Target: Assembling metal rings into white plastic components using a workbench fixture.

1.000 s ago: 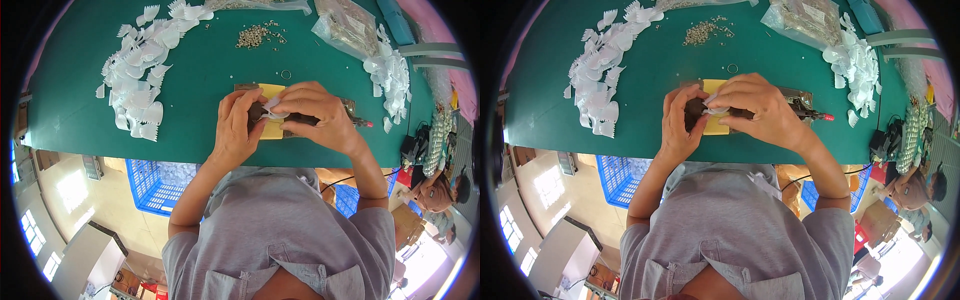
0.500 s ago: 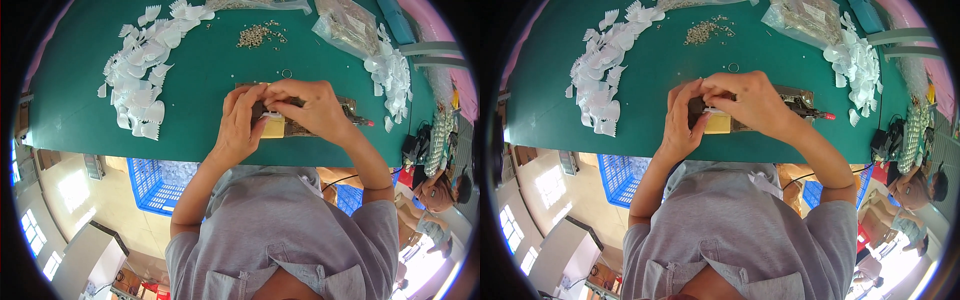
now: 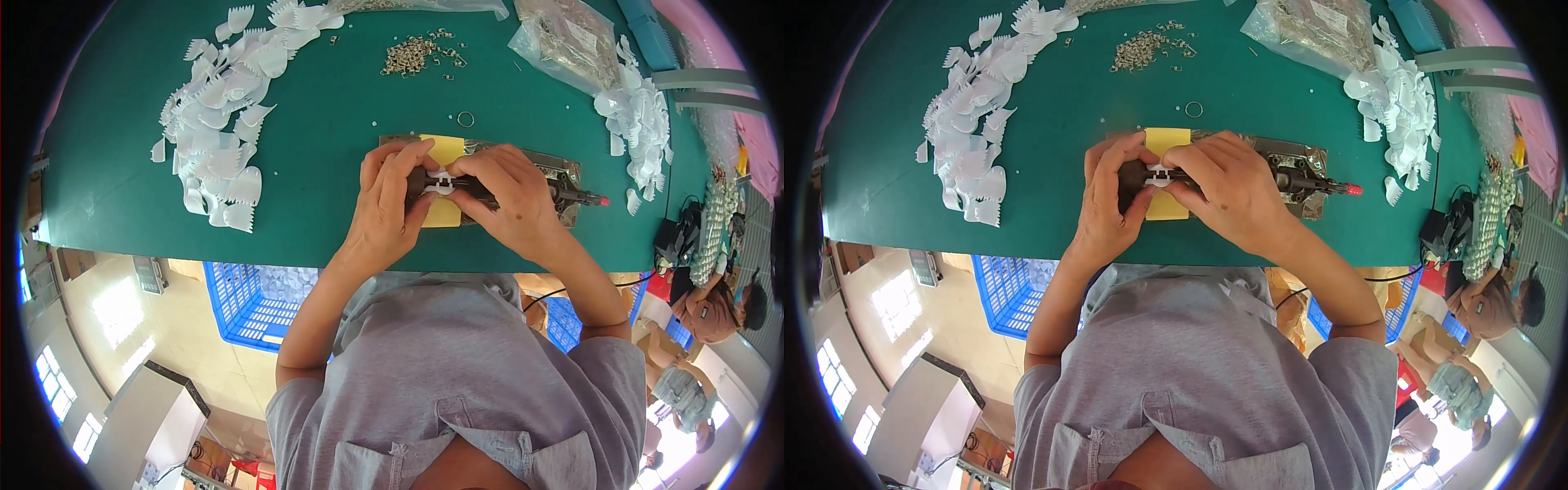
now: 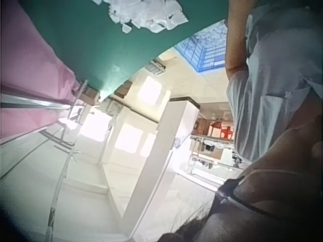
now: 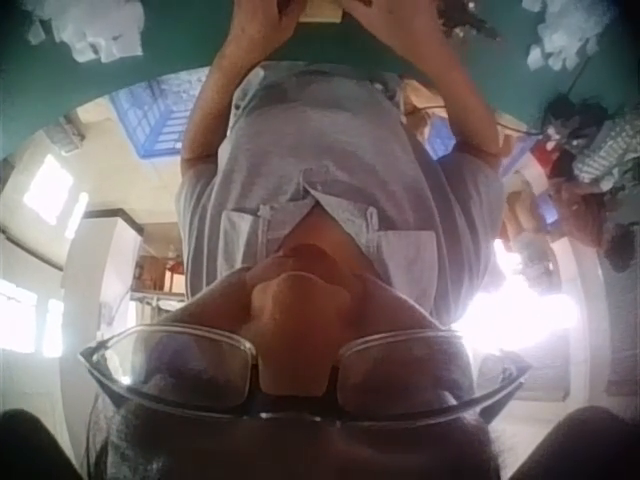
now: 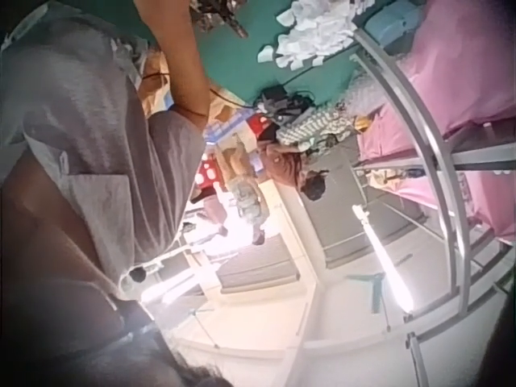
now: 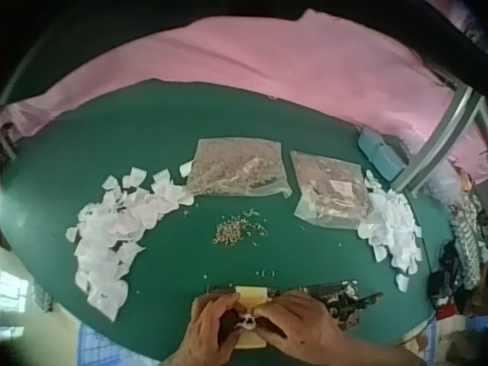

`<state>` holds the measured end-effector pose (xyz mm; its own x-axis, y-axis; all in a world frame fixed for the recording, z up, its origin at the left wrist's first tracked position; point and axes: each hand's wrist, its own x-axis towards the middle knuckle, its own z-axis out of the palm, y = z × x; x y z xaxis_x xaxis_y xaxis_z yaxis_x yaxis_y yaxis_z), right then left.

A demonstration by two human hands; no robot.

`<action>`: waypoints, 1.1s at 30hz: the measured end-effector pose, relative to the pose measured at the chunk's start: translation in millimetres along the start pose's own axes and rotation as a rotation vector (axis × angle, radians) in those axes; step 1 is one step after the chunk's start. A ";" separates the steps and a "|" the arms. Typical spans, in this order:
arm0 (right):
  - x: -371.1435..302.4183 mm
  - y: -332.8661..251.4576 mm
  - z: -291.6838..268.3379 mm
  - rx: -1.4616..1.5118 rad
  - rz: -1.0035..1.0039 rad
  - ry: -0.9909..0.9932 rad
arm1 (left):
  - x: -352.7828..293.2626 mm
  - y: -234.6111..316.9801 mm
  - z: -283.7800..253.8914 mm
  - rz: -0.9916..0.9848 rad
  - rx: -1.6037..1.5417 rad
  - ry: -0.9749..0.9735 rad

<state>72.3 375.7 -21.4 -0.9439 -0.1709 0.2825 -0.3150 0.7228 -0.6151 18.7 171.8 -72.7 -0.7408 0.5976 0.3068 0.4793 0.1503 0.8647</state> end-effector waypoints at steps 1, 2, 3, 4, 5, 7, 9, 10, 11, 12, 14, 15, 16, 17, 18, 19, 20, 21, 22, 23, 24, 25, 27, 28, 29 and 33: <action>-2.0 0.8 2.0 -0.023 -0.022 0.017 | 0.0 1.1 0.2 -0.022 -0.025 -0.003; -2.3 0.2 2.5 -0.023 -0.018 0.020 | 0.3 1.7 -0.2 -0.021 -0.026 -0.007; -2.3 -0.2 3.0 0.006 0.009 0.023 | 1.3 1.5 -0.9 -0.011 0.000 -0.009; -2.7 -0.6 3.0 0.034 0.036 0.028 | 2.1 1.7 -1.5 -0.001 0.027 -0.010; -2.8 -1.7 1.5 0.033 0.040 0.031 | 2.7 2.5 -2.1 0.001 0.026 -0.014; 0.8 -4.4 -2.6 0.158 0.146 0.014 | 3.1 3.3 -3.6 0.041 0.092 -0.017; 4.0 -4.3 -11.1 0.189 0.210 -0.034 | 3.2 3.4 -2.9 0.037 0.080 -0.016; 4.8 -3.5 -13.5 0.218 0.276 -0.084 | 2.9 3.6 -2.5 0.033 0.066 -0.014; 6.0 -2.2 -10.6 0.218 0.278 -0.083 | 2.7 3.2 -2.4 0.033 0.066 -0.016; 7.8 -0.2 -5.4 0.181 0.206 -0.030 | 3.2 2.6 -2.1 0.028 0.056 -0.014; 7.6 1.4 -2.1 0.143 0.135 0.025 | 3.4 3.0 -1.8 0.025 0.046 -0.013; 7.9 2.1 -1.6 0.150 0.139 0.026 | 3.4 2.9 -2.1 0.028 0.049 -0.014; 7.9 2.8 -1.0 0.157 0.142 0.026 | 3.4 2.8 -2.4 0.031 0.051 -0.015; 6.9 3.8 0.0 0.157 0.141 0.027 | 3.1 2.4 -2.8 0.032 0.052 -0.015; 5.0 4.4 0.5 0.161 0.138 0.031 | 2.5 2.6 -2.9 0.020 0.041 -0.015; 4.0 4.4 0.6 0.165 0.135 0.036 | 2.2 2.5 -2.8 0.008 0.029 -0.016; 4.1 3.8 -0.1 0.164 0.135 0.036 | 2.3 2.1 -2.4 0.008 0.028 -0.016; 4.4 2.9 -0.6 0.182 0.158 0.044 | 1.9 1.4 -1.8 0.000 0.010 -0.015; 5.0 2.0 -1.1 0.200 0.181 0.052 | 1.6 1.1 -1.6 -0.009 -0.009 -0.014; 7.3 0.6 -1.1 0.200 0.182 0.052 | 1.5 1.1 -1.9 -0.009 -0.009 -0.014; 10.9 -1.0 -1.4 0.181 0.175 0.016 | 2.2 1.3 -2.3 0.005 0.012 -0.014; 13.1 -1.3 -1.6 0.162 0.167 -0.021 | 2.8 1.4 -2.6 0.019 0.032 -0.013; 11.1 4.5 1.2 0.160 0.134 -0.003 | 2.5 1.1 -3.1 0.025 0.043 -0.015; 9.8 7.3 2.3 0.159 0.099 0.013 | 2.4 1.1 -3.3 0.031 0.055 -0.014; 8.6 9.4 1.8 0.160 0.098 0.013 | 3.4 1.7 -3.0 0.030 0.056 -0.013; 8.7 0.9 -1.7 0.113 0.042 -0.011 | 2.0 2.0 -3.1 0.017 0.029 -0.016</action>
<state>63.9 376.0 -18.2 -0.9572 -0.1498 0.2477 -0.2841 0.6492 -0.7055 16.6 170.8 -69.1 -0.7252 0.6125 0.3147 0.5053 0.1629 0.8474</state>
